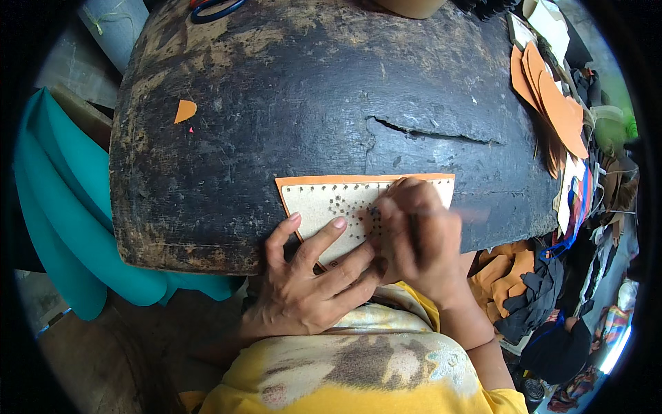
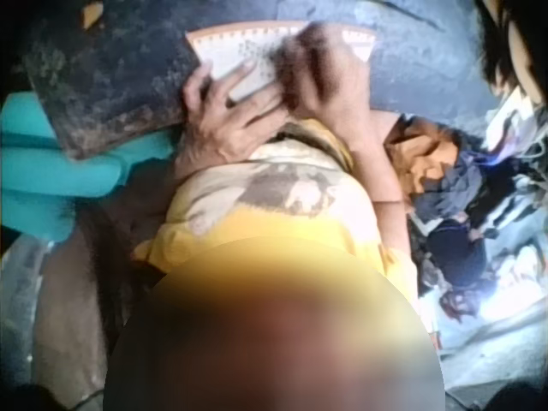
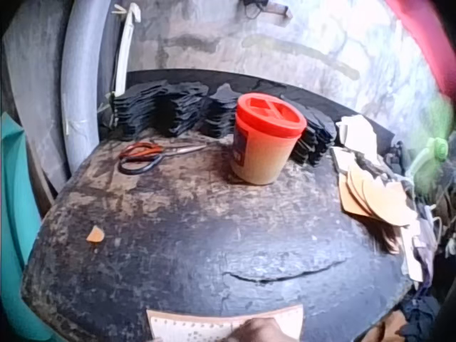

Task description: The person marks a semi-circular leather piece with a pointed tool, then gathers and stacks multiple similar leather pieces on the workbench. The person handles the pieces one at a time and arranges them into a neat pile.

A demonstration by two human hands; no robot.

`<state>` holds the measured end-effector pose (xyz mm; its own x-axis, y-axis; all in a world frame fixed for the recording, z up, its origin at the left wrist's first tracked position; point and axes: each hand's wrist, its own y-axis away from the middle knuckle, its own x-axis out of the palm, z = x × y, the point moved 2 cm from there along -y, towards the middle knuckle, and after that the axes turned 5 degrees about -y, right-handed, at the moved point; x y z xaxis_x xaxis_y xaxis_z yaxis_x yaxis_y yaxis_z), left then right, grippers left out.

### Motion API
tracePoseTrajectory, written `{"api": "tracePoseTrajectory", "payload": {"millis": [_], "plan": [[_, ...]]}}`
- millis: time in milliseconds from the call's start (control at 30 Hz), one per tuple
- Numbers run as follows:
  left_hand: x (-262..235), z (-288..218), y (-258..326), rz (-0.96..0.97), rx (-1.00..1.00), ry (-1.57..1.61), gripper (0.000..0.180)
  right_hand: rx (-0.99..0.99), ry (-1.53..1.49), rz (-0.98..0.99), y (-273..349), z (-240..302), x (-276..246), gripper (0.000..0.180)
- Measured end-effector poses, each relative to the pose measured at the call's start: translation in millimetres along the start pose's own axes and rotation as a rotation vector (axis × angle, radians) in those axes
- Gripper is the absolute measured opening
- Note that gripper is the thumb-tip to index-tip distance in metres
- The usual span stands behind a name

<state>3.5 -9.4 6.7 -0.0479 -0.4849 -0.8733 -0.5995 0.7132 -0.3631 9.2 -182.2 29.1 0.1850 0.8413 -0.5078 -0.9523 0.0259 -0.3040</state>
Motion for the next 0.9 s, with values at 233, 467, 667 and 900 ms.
{"api": "tracePoseTrajectory", "payload": {"millis": [233,467,667,900], "plan": [[2,1,0,-0.024,0.005,0.001,0.016,0.076,-0.112,0.009,-1,0,1,0.014],[3,1,1,-0.031,0.004,-0.003,0.016,0.075,-0.117,-0.017,-1,-3,6,0.013],[3,2,1,-0.036,0.012,0.017,0.016,-0.024,-0.151,-0.002,-2,-6,6,0.014],[3,3,1,-0.022,0.013,0.031,0.015,-0.023,-0.229,0.019,0,-8,11,0.016]]}}
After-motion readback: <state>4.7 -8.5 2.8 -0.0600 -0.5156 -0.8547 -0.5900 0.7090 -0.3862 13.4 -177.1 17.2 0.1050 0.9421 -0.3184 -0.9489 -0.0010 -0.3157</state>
